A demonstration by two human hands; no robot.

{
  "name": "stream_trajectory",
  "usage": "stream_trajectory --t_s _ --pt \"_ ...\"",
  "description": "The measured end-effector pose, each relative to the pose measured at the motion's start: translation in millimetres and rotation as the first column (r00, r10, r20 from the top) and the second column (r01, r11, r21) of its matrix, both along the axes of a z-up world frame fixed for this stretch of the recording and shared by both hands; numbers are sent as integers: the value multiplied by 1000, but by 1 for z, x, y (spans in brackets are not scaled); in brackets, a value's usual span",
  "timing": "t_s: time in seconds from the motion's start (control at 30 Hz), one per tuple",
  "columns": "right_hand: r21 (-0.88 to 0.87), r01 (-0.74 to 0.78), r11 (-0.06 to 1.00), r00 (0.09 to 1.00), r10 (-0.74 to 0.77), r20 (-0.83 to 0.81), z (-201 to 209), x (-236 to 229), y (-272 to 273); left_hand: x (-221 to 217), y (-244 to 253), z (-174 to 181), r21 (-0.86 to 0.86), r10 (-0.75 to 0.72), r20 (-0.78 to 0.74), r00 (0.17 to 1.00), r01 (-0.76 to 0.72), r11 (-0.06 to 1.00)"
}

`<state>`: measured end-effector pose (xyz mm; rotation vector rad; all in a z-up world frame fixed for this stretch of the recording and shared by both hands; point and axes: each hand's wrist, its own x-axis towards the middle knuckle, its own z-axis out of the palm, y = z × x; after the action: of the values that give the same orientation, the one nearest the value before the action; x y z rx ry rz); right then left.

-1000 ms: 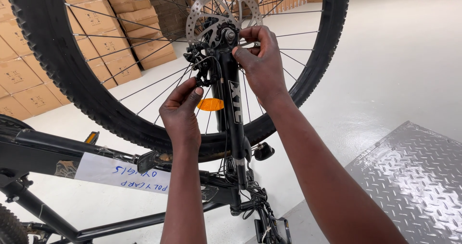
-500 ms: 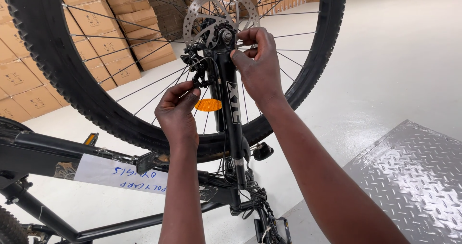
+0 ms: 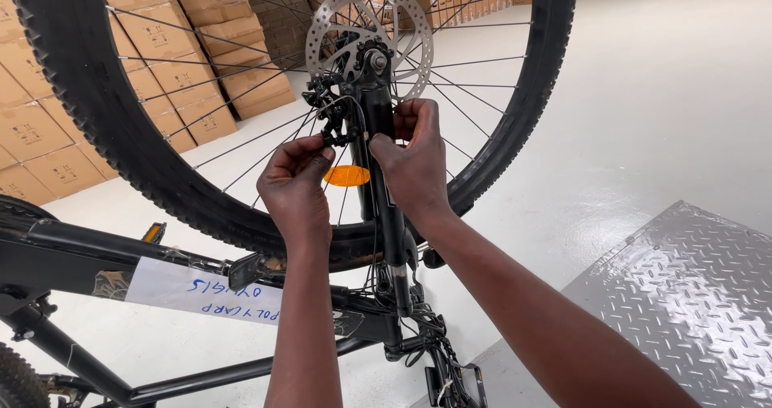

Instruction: The person attaches a disc brake caliper to the front fork of a bicycle using a hex key. They then route the brake cable through the caliper and tighten the cable anchor bolt to secure the brake line.

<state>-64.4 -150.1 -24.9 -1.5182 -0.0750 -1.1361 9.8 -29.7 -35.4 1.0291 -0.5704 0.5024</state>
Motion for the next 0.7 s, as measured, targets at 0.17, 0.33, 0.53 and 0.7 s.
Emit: stream_trajectory --t_s 0.17,0.33,0.53,0.7 --pt "50 -100 994 992 104 -79 -14 18 -3 -7 0 3 30 46 28 999 -47 998" --pt "230 -388 893 922 377 90 -19 25 -4 -16 4 9 71 115 77 990 -121 990" --pt "225 -547 806 836 542 88 -21 41 -21 -18 11 11 216 230 268 936 -290 932" --pt "323 -732 600 659 744 112 -10 27 -30 -16 8 9 234 281 382 881 -386 892"
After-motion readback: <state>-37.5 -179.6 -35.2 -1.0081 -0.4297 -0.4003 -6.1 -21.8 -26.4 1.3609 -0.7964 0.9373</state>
